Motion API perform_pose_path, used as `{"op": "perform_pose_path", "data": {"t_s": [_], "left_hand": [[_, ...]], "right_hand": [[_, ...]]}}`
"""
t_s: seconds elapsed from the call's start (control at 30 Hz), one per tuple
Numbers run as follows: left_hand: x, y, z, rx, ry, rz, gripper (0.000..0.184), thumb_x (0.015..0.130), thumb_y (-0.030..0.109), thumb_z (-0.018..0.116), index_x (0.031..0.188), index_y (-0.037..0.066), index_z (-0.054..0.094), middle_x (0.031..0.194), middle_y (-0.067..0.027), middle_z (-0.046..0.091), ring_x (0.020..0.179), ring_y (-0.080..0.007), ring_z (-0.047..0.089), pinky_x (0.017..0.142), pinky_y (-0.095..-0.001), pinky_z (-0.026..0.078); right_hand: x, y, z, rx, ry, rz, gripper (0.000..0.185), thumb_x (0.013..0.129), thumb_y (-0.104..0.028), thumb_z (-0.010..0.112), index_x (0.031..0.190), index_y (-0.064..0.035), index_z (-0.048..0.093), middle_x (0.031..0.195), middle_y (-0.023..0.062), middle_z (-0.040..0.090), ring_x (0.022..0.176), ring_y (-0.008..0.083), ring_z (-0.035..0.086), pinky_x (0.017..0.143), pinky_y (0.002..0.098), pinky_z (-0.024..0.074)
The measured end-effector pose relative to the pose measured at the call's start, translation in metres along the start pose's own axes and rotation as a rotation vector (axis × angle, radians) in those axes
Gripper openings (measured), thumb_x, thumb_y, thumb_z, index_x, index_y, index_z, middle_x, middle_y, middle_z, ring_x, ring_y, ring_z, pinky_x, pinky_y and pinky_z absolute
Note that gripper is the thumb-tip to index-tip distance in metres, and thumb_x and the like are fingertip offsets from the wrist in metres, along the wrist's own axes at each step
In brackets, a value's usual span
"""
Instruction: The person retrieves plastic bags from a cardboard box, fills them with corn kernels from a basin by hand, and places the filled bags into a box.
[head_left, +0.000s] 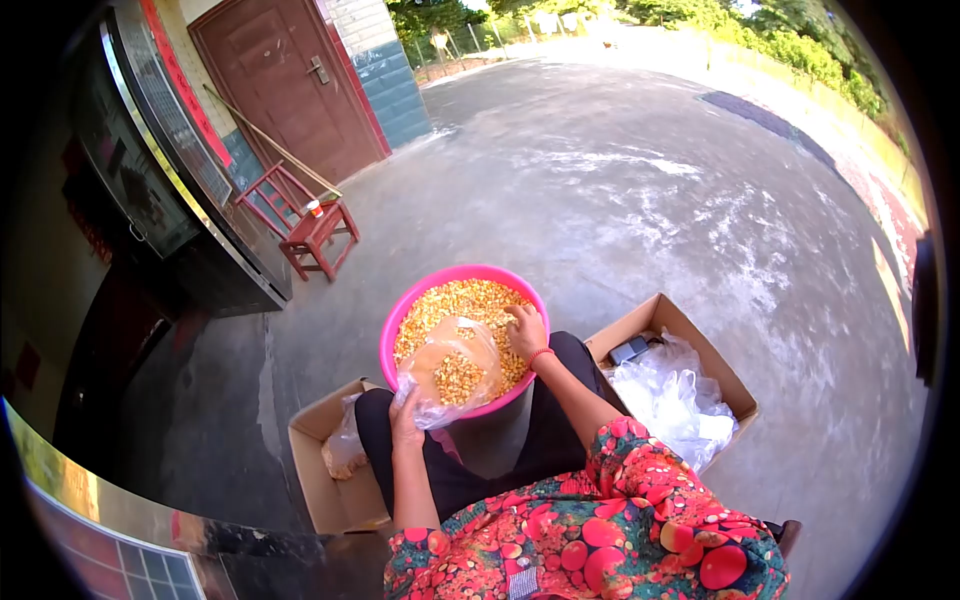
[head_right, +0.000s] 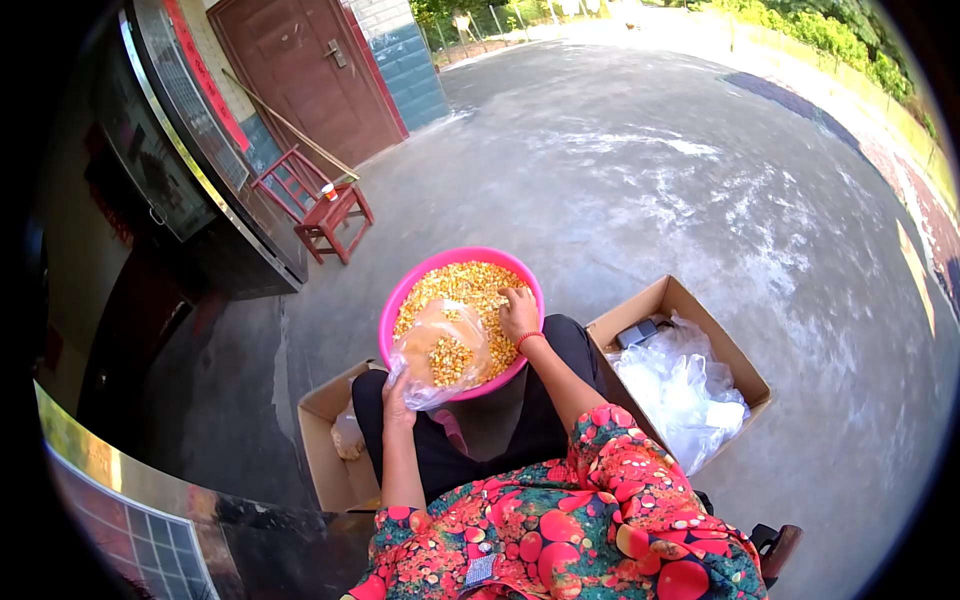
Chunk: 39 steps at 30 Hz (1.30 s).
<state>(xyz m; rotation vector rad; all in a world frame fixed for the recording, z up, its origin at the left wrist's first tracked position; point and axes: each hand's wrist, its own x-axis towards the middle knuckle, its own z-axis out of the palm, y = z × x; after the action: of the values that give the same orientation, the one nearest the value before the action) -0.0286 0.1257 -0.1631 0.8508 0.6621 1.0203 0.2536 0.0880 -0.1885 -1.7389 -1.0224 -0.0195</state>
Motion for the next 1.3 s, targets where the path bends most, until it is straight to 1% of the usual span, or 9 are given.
{"op": "perform_pose_path", "data": {"t_s": [0.13,0.37,0.63,0.73,0.87,1.03,1.1,1.2,1.3], "left_hand": [[0.002,-0.006,0.001,0.040,0.101,-0.044,0.025,0.085,0.015,0.062,0.106,0.003,0.057,0.088,-0.0038,0.061,0.077,-0.0150,0.060,0.067,-0.0292,0.050],[0.045,0.001,0.001,-0.046,0.206,-0.063,0.019,0.091,0.026,0.057,0.089,0.008,0.058,0.078,-0.0019,0.058,0.067,-0.0140,0.057,0.052,-0.0297,0.046],[0.075,0.050,0.047,-0.089,0.140,0.047,0.019,0.090,0.024,0.057,0.095,0.006,0.059,0.081,-0.0024,0.059,0.067,-0.0146,0.058,0.057,-0.0283,0.048],[0.054,0.044,0.037,-0.037,0.095,-0.038,0.027,0.082,0.012,0.065,0.107,0.004,0.058,0.095,-0.0043,0.062,0.081,-0.0162,0.061,0.066,-0.0300,0.051],[0.023,0.038,0.022,0.063,0.056,-0.041,0.038,0.077,0.003,0.067,0.113,0.003,0.056,0.103,-0.0062,0.061,0.089,-0.0168,0.061,0.081,-0.0304,0.049],[0.007,0.036,0.019,0.143,-0.011,-0.034,0.037,0.078,0.003,0.067,0.113,0.003,0.056,0.102,-0.0058,0.062,0.089,-0.0164,0.061,0.078,-0.0297,0.050],[0.008,0.034,0.018,0.159,-0.051,-0.049,0.033,0.079,0.005,0.065,0.111,0.002,0.056,0.099,-0.0060,0.062,0.086,-0.0162,0.062,0.075,-0.0295,0.051],[0.025,0.028,0.013,0.219,-0.011,-0.050,0.026,0.082,0.006,0.062,0.108,0.002,0.058,0.097,-0.0062,0.063,0.084,-0.0158,0.062,0.072,-0.0301,0.051],[0.051,0.028,0.026,0.170,0.101,-0.040,0.022,0.083,0.007,0.060,0.104,0.002,0.059,0.095,-0.0065,0.063,0.083,-0.0167,0.062,0.070,-0.0314,0.052]], "right_hand": [[-0.019,-0.019,-0.005,-0.310,-0.092,-0.213,0.029,0.079,-0.017,0.058,0.108,-0.0132,0.058,0.111,0.0095,0.054,0.111,0.0289,0.047,0.094,0.0431,0.0361],[-0.013,-0.010,0.019,-0.506,-0.202,-0.172,0.029,0.082,-0.029,0.057,0.108,-0.0171,0.057,0.111,0.0068,0.054,0.111,0.0275,0.048,0.091,0.0441,0.0363],[-0.008,-0.010,0.028,-0.485,-0.307,-0.238,0.018,0.086,-0.031,0.051,0.094,-0.0156,0.057,0.091,0.0079,0.053,0.092,0.0275,0.053,0.078,0.0404,0.0418],[0.001,-0.004,0.031,-0.377,-0.382,-0.283,0.018,0.086,-0.030,0.051,0.092,-0.0145,0.057,0.088,0.0102,0.054,0.090,0.0289,0.056,0.078,0.0415,0.0435],[0.008,0.002,0.033,-0.086,-0.405,-0.087,0.019,0.084,-0.022,0.052,0.091,-0.0086,0.062,0.085,0.0155,0.061,0.080,0.0324,0.062,0.071,0.0431,0.0499],[0.036,-0.017,0.035,-0.070,-0.351,0.140,0.020,0.082,-0.022,0.053,0.091,-0.0104,0.066,0.071,0.0160,0.061,0.070,0.0319,0.063,0.066,0.0412,0.0487],[0.050,-0.020,0.048,0.271,-0.209,0.338,0.021,0.083,-0.023,0.053,0.088,-0.0074,0.066,0.059,0.0099,0.057,0.053,0.0239,0.057,0.052,0.0376,0.0447],[0.062,-0.095,0.014,1.063,-0.425,0.661,0.018,0.088,-0.019,0.051,0.077,-0.0075,0.059,0.053,-0.0051,0.039,0.039,0.0060,0.031,0.037,0.0232,0.0245],[0.054,-0.156,-0.007,1.177,-0.652,0.606,0.018,0.095,-0.023,0.047,0.086,-0.0089,0.054,0.061,-0.0050,0.042,0.044,0.0033,0.029,0.039,0.0193,0.0218]]}}
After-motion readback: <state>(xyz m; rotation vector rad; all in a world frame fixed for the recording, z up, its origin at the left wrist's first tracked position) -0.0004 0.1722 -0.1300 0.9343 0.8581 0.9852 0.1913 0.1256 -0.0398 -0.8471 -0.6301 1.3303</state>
